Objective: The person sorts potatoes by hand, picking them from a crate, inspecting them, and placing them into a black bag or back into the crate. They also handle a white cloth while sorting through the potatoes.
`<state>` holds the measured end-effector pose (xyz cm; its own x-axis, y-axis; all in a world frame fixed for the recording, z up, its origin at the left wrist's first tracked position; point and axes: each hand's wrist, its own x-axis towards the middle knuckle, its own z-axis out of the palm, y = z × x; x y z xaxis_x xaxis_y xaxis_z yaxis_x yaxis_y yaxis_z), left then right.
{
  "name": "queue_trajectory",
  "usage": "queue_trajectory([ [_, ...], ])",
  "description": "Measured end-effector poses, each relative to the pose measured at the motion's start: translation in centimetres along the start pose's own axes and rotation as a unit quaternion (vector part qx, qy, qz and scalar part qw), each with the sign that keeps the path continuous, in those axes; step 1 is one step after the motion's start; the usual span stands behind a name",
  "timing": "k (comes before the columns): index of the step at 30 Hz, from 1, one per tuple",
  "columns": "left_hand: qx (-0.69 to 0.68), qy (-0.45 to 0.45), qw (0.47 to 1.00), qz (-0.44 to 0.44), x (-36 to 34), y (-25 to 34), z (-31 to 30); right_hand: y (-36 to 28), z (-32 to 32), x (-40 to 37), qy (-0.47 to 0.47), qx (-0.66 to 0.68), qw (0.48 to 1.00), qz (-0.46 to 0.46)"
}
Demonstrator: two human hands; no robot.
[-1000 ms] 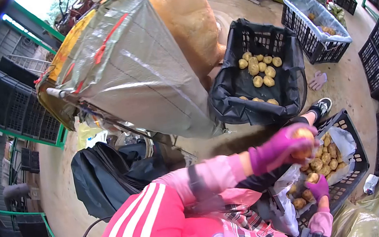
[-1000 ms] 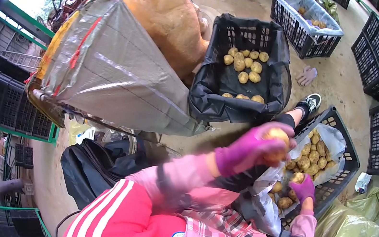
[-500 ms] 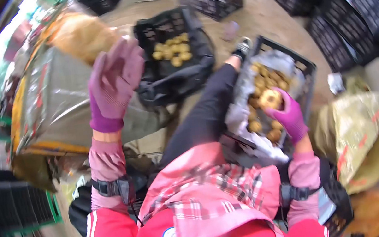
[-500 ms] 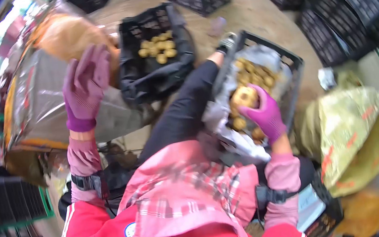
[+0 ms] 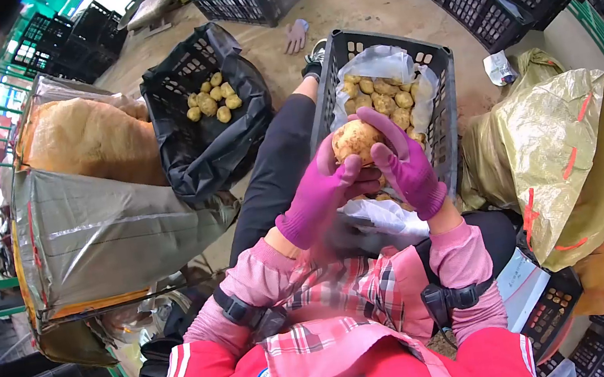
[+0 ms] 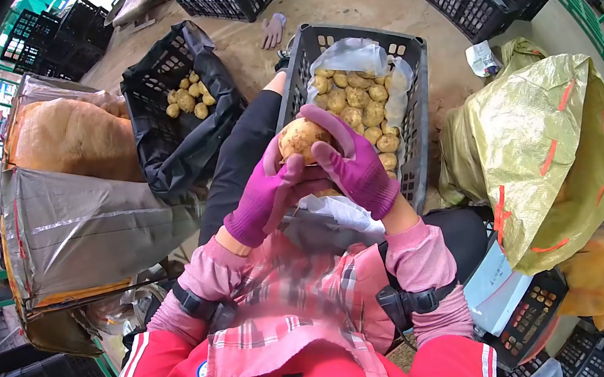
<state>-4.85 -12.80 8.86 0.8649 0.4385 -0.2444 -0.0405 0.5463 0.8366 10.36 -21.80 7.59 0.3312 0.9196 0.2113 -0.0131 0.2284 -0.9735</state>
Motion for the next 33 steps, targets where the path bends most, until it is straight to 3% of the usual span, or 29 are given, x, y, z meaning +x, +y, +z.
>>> queue_trajectory([
  [2,0.007,-0.008,1.0,0.002,0.0,0.1,-0.3,0.3,0.5,0.1,0.028,0.064,0.998,0.009],
  [7,-0.002,-0.012,1.0,-0.012,0.0,-0.2,0.0,-1.0,-0.6,-0.3,0.047,0.026,0.993,0.109],
  [10,0.104,-0.02,0.987,0.117,0.8,-1.1,0.6,-0.4,-0.6,-0.6,0.088,0.067,0.989,0.095],
  [12,0.303,0.03,0.926,0.224,1.2,-1.1,0.1,-0.9,0.0,-0.3,0.076,0.058,0.995,0.042],
  [13,0.398,0.057,0.874,0.273,1.2,-1.0,-0.2,-1.0,0.0,-0.3,0.065,0.065,0.994,0.06],
  [16,0.326,0.053,0.932,0.146,0.2,-0.1,-0.8,-0.9,-0.1,-0.6,0.031,0.084,0.991,0.098],
  [18,0.207,0.048,0.972,0.096,0.1,0.1,-0.9,-0.4,0.3,-0.9,0.04,0.081,0.991,0.099],
  [22,0.044,0.029,0.998,-0.018,-0.5,0.5,-0.7,0.7,-0.1,-0.6,0.039,-0.011,0.994,0.102],
  [25,-0.039,0.031,0.999,-0.001,-0.7,0.5,-2.6,0.9,0.7,0.0,0.039,-0.001,0.992,0.121],
  [27,-0.125,0.111,0.98,0.105,0.3,2.4,-5.3,1.8,1.4,0.0,0.067,0.073,0.989,0.113],
  [30,-0.197,0.16,0.948,0.192,1.4,5.3,-16.8,2.3,0.5,0.1,0.127,0.049,0.981,0.135],
  [31,-0.343,-0.027,0.928,0.14,1.4,5.6,-24.4,2.4,-0.2,0.3,0.147,0.051,0.978,0.141],
  [33,-0.341,0.215,0.898,0.173,2.4,6.0,-27.2,3.2,-1.2,0.4,0.164,0.053,0.97,0.169],
])
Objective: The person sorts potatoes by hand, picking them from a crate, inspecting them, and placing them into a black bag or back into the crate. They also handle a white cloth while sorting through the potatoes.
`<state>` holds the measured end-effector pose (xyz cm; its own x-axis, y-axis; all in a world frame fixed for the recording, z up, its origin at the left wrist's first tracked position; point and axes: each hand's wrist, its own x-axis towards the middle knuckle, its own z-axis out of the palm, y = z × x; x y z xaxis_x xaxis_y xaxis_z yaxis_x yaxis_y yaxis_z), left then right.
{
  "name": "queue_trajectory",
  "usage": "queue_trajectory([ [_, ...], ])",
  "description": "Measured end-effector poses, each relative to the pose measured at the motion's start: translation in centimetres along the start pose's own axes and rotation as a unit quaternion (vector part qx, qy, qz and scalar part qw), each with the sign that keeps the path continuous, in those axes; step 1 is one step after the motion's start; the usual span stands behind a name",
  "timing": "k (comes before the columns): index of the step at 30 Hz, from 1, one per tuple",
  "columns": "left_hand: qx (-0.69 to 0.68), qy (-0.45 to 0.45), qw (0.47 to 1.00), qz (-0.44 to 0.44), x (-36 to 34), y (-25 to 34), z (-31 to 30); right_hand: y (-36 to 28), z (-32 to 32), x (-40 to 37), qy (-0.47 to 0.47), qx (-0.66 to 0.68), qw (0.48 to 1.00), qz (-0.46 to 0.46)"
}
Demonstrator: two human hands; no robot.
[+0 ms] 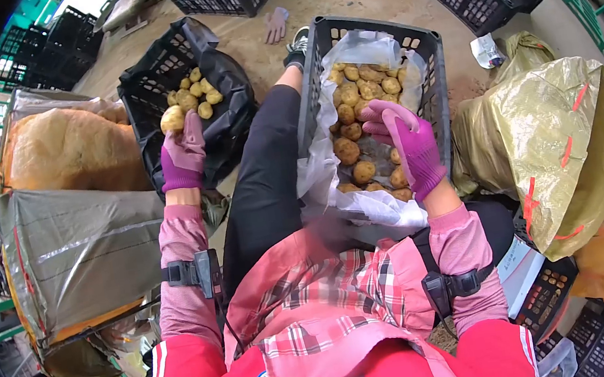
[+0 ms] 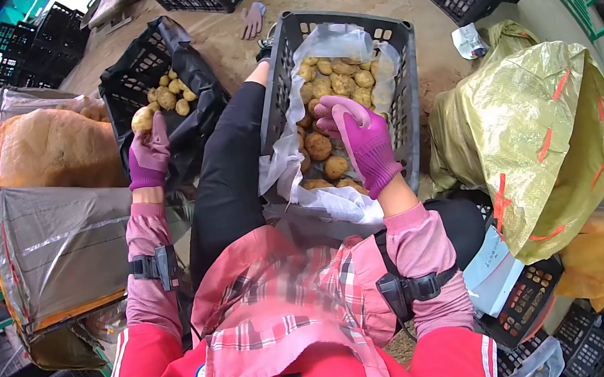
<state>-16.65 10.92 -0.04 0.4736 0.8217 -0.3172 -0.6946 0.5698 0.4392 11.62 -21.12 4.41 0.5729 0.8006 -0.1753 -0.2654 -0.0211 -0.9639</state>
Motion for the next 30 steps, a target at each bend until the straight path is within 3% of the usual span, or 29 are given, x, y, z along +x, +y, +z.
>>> queue_trajectory([
  [1,0.018,0.037,0.999,0.021,0.3,-0.6,0.4,0.6,-0.2,0.6,0.008,0.003,1.0,0.012],
  [2,0.036,0.073,0.996,0.043,-0.8,-1.9,2.5,1.3,-0.2,1.3,-0.03,-0.094,0.995,0.015],
  [5,-0.016,-0.153,0.985,-0.073,-4.4,-7.1,7.4,4.9,0.5,3.0,-0.11,-0.355,0.927,0.045],
  [6,0.042,-0.15,0.985,-0.08,-5.5,-9.1,9.8,6.0,0.8,4.0,-0.111,-0.423,0.898,0.057],
  [7,0.234,-0.204,0.951,-0.003,-6.5,-11.5,11.1,7.2,0.7,5.2,-0.112,-0.488,0.863,0.068],
  [9,0.134,-0.178,0.955,-0.196,-6.1,-13.8,12.2,10.6,-1.2,8.9,-0.082,-0.529,0.84,0.092],
  [13,0.225,-0.138,0.938,-0.226,-5.4,-17.4,7.9,14.3,-3.9,16.7,0.042,-0.605,0.776,0.173],
  [14,0.259,-0.124,0.932,-0.22,-5.6,-17.7,7.7,13.4,-3.8,18.1,0.036,-0.618,0.76,0.199],
  [16,0.264,-0.162,0.911,-0.273,-5.7,-17.0,8.8,16.8,-5.1,21.2,0.088,-0.629,0.762,0.13],
  [19,0.297,-0.167,0.891,-0.301,-5.0,-17.3,9.4,18.9,-3.7,24.6,0.12,-0.63,0.737,0.214],
  [23,0.316,-0.143,0.888,-0.302,-4.4,-17.9,9.7,21.0,-1.9,27.4,0.223,-0.66,0.671,0.254],
  [26,0.322,-0.139,0.886,-0.302,-4.3,-17.7,9.8,20.2,-6.0,27.5,0.13,-0.579,0.777,0.211],
  [28,0.321,-0.133,0.889,-0.298,-4.7,-17.8,9.6,23.6,-12.0,28.0,0.075,-0.334,0.915,0.212],
  [30,0.33,-0.125,0.893,-0.28,-4.8,-18.4,8.9,14.3,-8.3,21.2,0.075,-0.053,0.96,0.263],
])
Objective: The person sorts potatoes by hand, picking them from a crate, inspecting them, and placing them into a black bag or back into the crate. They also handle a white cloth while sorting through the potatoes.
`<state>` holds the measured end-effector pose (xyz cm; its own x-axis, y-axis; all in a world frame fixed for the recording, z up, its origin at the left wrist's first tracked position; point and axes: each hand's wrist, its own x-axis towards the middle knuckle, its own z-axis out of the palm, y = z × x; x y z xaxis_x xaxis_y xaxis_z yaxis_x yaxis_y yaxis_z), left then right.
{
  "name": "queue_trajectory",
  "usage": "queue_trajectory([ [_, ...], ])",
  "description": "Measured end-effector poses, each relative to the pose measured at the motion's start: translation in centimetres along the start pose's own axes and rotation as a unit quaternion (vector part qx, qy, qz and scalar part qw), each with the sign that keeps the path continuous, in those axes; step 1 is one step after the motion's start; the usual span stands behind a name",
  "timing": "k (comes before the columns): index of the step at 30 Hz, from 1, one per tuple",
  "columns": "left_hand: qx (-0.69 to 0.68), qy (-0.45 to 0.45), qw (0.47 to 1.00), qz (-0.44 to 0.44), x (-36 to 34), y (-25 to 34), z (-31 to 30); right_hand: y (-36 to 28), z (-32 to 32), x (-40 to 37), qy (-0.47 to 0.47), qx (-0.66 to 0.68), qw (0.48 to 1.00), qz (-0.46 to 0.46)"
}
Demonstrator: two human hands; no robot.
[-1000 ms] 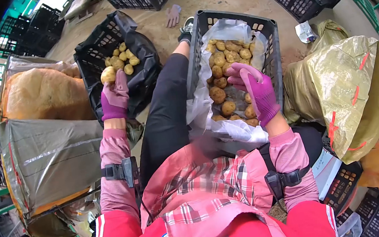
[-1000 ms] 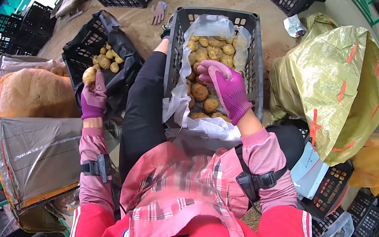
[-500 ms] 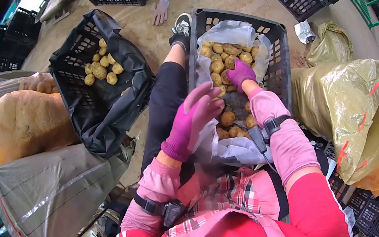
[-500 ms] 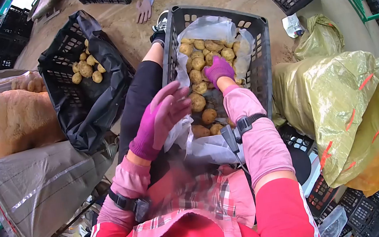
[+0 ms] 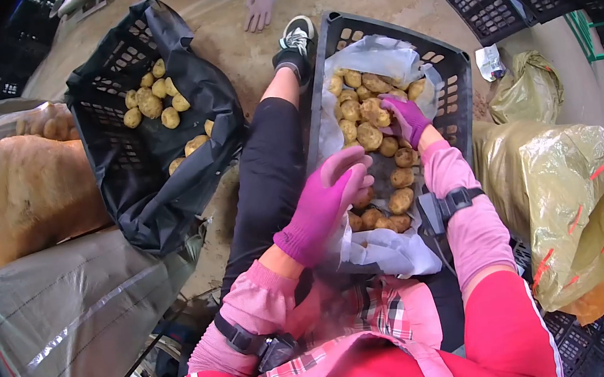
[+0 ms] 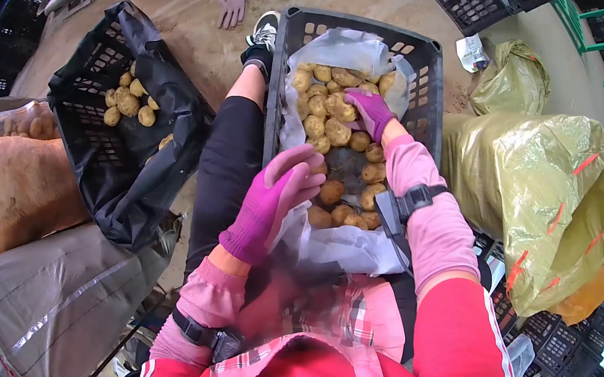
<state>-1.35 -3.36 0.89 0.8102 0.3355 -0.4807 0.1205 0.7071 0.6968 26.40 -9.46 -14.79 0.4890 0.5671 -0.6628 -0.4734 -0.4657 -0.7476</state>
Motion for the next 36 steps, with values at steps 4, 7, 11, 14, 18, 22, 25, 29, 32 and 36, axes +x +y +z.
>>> queue_trajectory([
  [4,0.134,0.054,0.985,0.094,1.2,-2.6,-0.3,-4.3,0.3,-12.1,-0.203,0.125,0.971,-0.009],
  [7,0.17,0.0,0.975,0.147,0.5,-2.2,1.2,-5.6,2.2,-20.3,-0.232,0.14,0.962,-0.042],
  [11,0.147,-0.055,0.978,0.139,-0.2,-2.0,1.7,-2.8,4.2,-24.4,-0.153,0.162,0.964,-0.146],
  [14,0.151,-0.032,0.977,0.145,-0.7,-2.2,2.0,-1.3,4.4,-24.2,-0.067,-0.118,0.945,-0.298],
  [18,0.13,-0.036,0.984,0.113,-0.5,-1.6,1.8,-3.2,5.4,-25.7,-0.027,-0.165,0.966,-0.197],
  [22,0.152,-0.032,0.981,0.12,-0.2,-1.4,1.9,-2.1,4.4,-23.0,0.036,-0.189,0.886,-0.422],
  [25,0.225,-0.017,0.962,0.155,0.8,-2.1,1.6,-1.9,4.4,-23.4,-0.011,-0.13,0.95,-0.283],
  [29,0.165,0.027,0.977,0.13,0.8,-1.4,1.8,-1.3,4.9,-23.4,-0.066,-0.108,0.962,-0.243],
  [32,0.106,0.032,0.983,0.145,1.4,-2.3,0.2,-1.9,4.2,-23.5,-0.118,-0.017,0.977,-0.177],
  [36,0.065,0.042,0.997,-0.018,1.5,-1.5,0.2,-2.3,3.9,-23.0,-0.097,-0.063,0.941,-0.317],
])
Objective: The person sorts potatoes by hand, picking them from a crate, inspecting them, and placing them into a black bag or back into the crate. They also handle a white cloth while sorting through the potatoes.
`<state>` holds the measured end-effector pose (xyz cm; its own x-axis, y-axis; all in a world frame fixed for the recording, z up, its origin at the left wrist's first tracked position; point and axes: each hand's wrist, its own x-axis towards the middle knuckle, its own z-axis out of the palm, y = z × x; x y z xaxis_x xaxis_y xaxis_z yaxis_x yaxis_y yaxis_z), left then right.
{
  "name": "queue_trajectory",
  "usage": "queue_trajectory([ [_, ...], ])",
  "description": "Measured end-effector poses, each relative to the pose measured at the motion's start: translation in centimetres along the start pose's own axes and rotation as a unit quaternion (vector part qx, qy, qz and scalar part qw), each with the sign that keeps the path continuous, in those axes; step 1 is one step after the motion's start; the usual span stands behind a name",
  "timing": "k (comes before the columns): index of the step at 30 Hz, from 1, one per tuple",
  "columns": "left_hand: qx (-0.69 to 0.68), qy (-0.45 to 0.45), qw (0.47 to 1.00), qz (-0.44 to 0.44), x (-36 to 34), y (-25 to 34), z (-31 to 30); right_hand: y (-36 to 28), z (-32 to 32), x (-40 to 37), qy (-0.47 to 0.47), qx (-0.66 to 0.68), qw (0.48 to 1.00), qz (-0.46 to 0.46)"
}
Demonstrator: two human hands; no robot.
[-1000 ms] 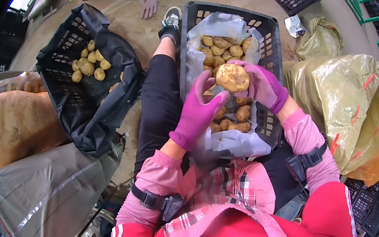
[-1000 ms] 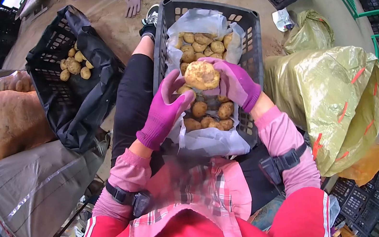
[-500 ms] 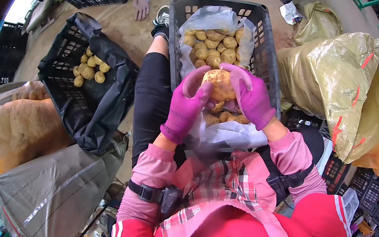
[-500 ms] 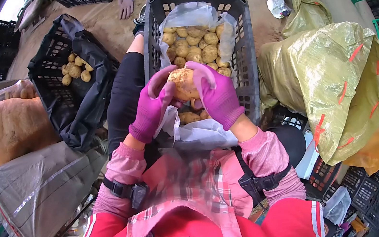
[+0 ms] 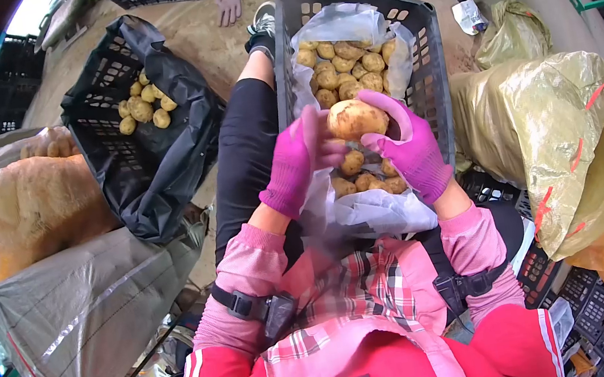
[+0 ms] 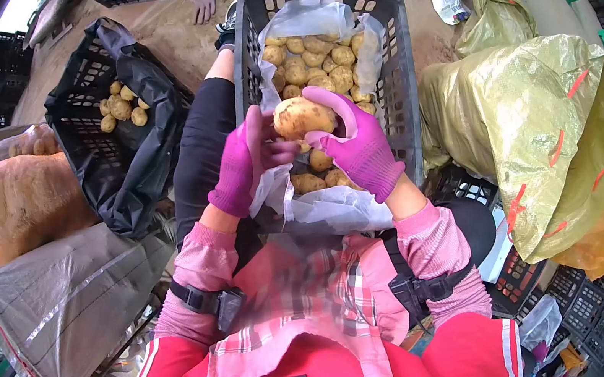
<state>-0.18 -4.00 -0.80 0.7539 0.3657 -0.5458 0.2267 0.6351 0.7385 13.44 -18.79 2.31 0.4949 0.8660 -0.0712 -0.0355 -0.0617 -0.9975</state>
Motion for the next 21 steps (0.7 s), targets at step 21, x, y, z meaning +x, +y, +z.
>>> queue_trajectory([
  [21,-0.198,-0.113,0.957,0.18,-3.8,3.8,-0.5,1.9,-1.0,1.7,0.174,-0.009,0.982,0.074],
])
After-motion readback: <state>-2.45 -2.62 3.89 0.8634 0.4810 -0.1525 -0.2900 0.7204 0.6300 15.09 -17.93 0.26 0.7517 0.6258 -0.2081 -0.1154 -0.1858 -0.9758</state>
